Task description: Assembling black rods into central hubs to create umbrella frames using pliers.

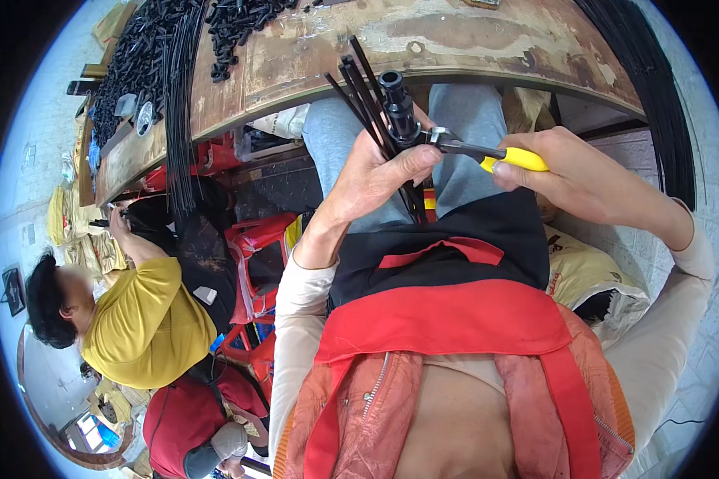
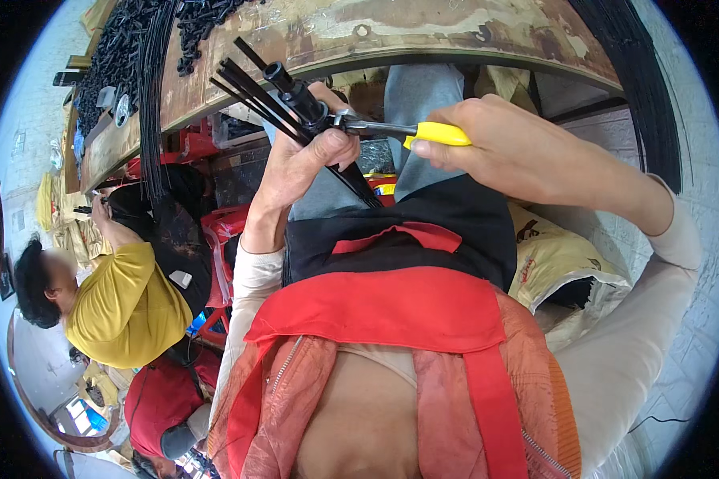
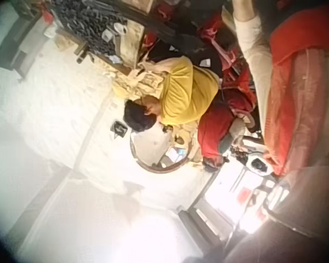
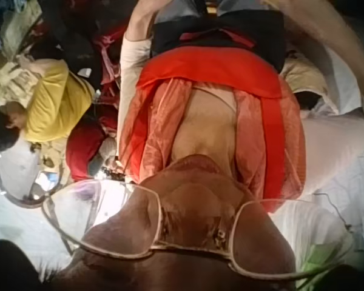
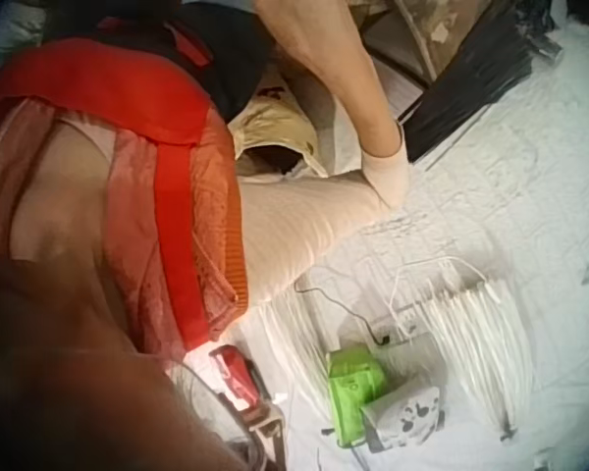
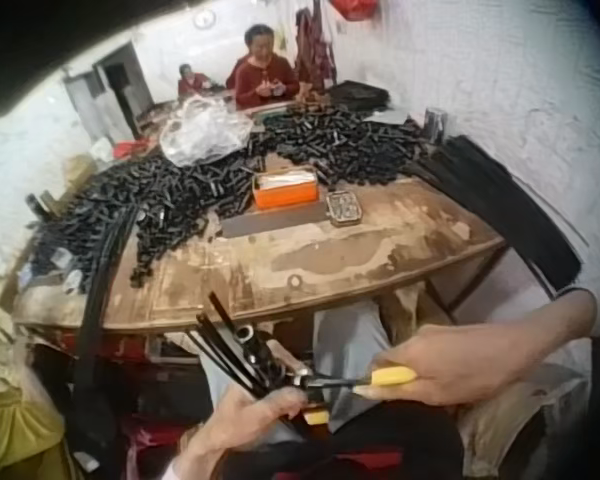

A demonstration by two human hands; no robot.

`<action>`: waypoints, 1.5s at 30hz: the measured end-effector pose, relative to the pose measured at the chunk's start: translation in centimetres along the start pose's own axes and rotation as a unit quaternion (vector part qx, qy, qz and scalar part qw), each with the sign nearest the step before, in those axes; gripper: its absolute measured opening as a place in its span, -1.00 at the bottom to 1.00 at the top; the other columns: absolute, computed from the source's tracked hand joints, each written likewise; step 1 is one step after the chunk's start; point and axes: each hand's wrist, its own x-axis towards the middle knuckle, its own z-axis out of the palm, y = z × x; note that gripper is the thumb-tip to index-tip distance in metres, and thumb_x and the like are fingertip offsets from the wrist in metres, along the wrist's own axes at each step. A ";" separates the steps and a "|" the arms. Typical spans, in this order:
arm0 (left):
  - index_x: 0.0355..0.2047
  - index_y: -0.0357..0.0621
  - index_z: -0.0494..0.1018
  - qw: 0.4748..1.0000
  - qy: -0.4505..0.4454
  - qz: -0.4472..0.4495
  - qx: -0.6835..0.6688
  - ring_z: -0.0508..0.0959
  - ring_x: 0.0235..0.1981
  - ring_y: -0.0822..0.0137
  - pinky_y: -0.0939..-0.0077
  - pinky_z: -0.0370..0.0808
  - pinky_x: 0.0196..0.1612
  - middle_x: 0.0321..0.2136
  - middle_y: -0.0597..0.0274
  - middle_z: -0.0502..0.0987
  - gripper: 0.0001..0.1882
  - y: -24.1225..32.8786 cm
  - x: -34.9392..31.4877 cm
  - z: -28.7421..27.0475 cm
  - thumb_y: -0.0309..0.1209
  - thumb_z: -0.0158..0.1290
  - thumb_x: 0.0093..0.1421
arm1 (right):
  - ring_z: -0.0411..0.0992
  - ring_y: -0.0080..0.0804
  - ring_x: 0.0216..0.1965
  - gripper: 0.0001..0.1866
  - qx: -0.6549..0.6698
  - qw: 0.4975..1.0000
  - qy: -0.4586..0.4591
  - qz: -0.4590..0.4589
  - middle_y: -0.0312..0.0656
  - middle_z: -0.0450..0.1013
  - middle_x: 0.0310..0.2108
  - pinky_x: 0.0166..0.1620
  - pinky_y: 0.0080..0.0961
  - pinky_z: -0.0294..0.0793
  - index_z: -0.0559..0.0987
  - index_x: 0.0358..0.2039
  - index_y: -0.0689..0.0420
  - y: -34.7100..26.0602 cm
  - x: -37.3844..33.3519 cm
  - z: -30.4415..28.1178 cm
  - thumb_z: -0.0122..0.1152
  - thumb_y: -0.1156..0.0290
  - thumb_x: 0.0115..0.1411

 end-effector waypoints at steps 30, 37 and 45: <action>-0.33 -0.22 0.32 0.998 -0.003 -0.055 0.010 0.35 -0.56 0.56 0.64 0.27 -0.49 -0.57 0.35 0.36 -0.84 0.8 -0.7 -0.7 -0.49 0.09 0.15 | 0.24 -0.61 -0.66 -0.65 0.420 0.901 -0.103 0.047 -0.35 0.27 -0.65 -0.60 -0.62 0.20 0.39 -0.44 0.19 0.4 1.2 4.5 -0.02 0.15 0.33; -0.10 -0.34 0.32 0.994 0.096 -0.004 -0.050 0.24 -0.60 0.55 0.60 0.26 -0.49 -0.62 0.40 0.25 -0.68 -0.9 1.8 -2.2 -0.33 0.03 0.29 | 0.47 -0.08 -0.33 -0.77 -0.064 0.906 0.378 -0.181 -0.03 0.47 -0.36 -0.24 -0.27 0.44 0.51 -0.25 0.23 9.8 9.1 -2.1 0.18 0.54 0.02; 0.02 -0.33 0.24 0.986 0.159 -0.041 0.004 0.23 -0.63 0.53 0.60 0.26 -0.52 -0.62 0.38 0.21 -0.50 -1.7 4.6 -2.9 -0.12 -0.07 0.32 | 0.48 -0.06 -0.25 -0.71 -0.315 0.878 0.361 -0.002 -0.09 0.51 -0.35 -0.19 -0.22 0.45 0.55 -0.23 0.13 17.9 18.2 -9.0 0.09 0.54 -0.04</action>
